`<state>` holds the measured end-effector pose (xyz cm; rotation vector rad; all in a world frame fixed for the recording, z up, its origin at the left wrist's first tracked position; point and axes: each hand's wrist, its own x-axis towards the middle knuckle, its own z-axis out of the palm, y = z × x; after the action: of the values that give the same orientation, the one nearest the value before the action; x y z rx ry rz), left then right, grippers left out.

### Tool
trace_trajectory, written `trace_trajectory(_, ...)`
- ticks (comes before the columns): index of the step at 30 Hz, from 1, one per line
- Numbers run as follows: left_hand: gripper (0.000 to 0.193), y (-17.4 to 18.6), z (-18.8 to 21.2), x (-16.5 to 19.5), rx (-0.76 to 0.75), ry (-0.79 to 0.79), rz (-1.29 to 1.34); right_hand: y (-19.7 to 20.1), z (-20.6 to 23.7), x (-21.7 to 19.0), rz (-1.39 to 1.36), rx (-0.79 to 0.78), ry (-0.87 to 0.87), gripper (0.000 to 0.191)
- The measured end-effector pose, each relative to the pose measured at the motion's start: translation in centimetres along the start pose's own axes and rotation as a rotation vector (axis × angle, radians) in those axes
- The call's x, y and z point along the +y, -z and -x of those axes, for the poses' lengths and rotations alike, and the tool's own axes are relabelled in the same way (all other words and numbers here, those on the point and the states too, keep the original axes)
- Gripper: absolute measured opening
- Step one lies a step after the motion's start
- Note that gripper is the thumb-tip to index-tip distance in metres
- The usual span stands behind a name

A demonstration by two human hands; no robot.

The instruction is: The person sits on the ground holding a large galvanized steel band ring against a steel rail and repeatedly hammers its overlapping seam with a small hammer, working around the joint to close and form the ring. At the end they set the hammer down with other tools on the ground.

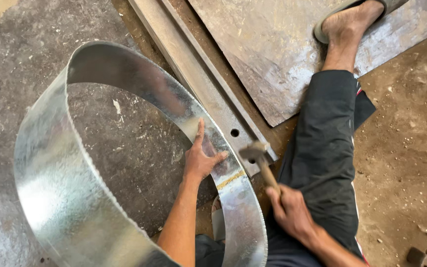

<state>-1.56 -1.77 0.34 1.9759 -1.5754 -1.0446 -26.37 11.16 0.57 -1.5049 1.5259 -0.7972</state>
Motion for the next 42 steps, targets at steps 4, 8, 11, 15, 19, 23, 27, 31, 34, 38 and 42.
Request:
trace_trajectory(4, 0.131, -0.2, 0.0, -0.2, 0.002, -0.017, 0.022, 1.8, -5.8, -0.3, 0.148, 0.164, 0.268, 0.034)
trace_trajectory(8, 0.13, -0.3, 0.1, -0.6, -0.012, 0.047, 0.024, 2.8, -8.5, -1.2, 0.039, 0.104, 0.219, 0.036)
trace_trajectory(11, 0.131, -0.3, 0.0, -0.8, 0.004, -0.032, 0.054, 0.6, -8.5, -1.2, -0.253, 0.088, 0.095, 0.043)
trace_trajectory(15, 0.132, -0.1, -0.5, -0.8, 0.021, -0.064, -0.01, -3.0, -8.7, 0.9, 0.034, -0.074, 0.022, 0.045)
trace_trajectory(19, 0.131, 0.2, -0.6, -1.0, -0.012, -0.033, -0.011, -2.9, -8.3, 3.4, -0.384, 0.092, -0.192, 0.054)
trace_trajectory(23, 0.13, 0.2, -0.5, -1.0, -0.009, -0.036, -0.019, -2.4, -8.0, 3.8, -0.626, 0.152, -0.21, 0.055)
trace_trajectory(27, 0.131, 0.0, -0.6, -0.5, -0.041, 0.005, 0.024, -3.3, -8.4, 3.5, 0.103, -0.113, 0.025, 0.058)
trace_trajectory(31, 0.131, 0.3, -0.6, -0.2, -0.044, -0.035, 0.036, -3.4, -7.9, 4.6, -0.491, 0.041, -0.248, 0.057)
trace_trajectory(34, 0.13, 0.5, -0.2, -0.2, -0.025, -0.044, 0.041, -3.6, -7.8, 5.4, -0.549, 0.067, -0.334, 0.056)
trace_trajectory(38, 0.13, 0.5, -0.3, 0.0, -0.053, 0.024, -0.001, -3.9, -8.1, 5.7, -0.18, 0.065, -0.069, 0.055)
trace_trajectory(42, 0.129, 0.6, -0.3, 0.0, -0.069, 0.049, 0.048, -4.1, -8.6, 5.2, -0.519, 0.14, -0.33, 0.058)
